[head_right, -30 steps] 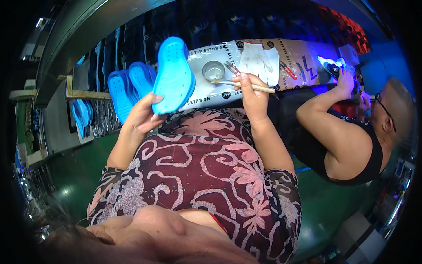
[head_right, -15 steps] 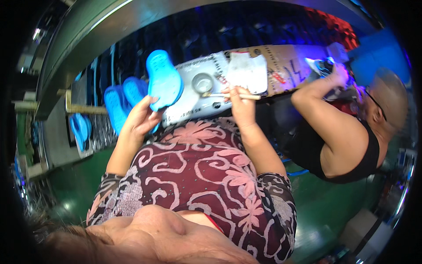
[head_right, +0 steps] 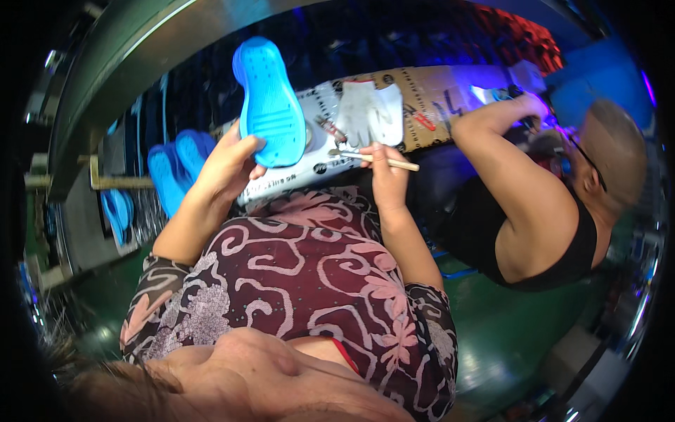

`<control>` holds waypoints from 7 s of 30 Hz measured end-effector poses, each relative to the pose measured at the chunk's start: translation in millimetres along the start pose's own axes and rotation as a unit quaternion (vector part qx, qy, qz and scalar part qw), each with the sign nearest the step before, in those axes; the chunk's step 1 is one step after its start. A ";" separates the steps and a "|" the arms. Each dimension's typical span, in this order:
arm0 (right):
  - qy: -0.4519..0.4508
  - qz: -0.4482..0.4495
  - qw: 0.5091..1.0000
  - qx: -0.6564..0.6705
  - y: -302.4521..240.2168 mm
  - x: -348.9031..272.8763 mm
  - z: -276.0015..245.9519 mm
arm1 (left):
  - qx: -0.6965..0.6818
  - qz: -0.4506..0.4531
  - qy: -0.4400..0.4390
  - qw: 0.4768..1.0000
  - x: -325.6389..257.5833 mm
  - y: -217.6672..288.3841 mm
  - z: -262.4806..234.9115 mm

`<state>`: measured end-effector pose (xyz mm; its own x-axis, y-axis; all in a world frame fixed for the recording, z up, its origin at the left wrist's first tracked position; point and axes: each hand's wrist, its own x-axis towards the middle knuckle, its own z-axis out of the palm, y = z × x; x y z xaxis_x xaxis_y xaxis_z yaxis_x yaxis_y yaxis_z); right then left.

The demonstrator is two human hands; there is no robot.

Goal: The person takes shoe soles, applies adhesive onto them using a brush dipped in a container, and places the soles onto a conveyor belt.

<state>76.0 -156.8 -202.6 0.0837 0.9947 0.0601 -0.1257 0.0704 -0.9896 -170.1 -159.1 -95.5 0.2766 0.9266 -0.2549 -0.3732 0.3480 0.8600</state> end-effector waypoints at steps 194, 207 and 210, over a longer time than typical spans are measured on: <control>-0.107 -0.096 0.988 -0.062 -7.0 -4.3 46.2 | 0.125 0.154 0.068 0.978 -73.6 25.3 -45.3; -0.009 -0.063 0.996 -0.058 -2.1 -10.5 36.3 | -0.197 0.095 -0.191 0.957 192.1 156.2 141.1; -0.003 -0.045 0.998 -0.049 11.5 -11.1 33.5 | -0.218 0.119 -0.260 0.933 168.2 133.0 131.3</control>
<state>40.5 -164.6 -210.3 0.0846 0.9852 0.1489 -0.0210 0.1512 -0.9883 -56.9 24.3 34.1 0.4894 0.8302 0.2671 -0.7728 0.2710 0.5738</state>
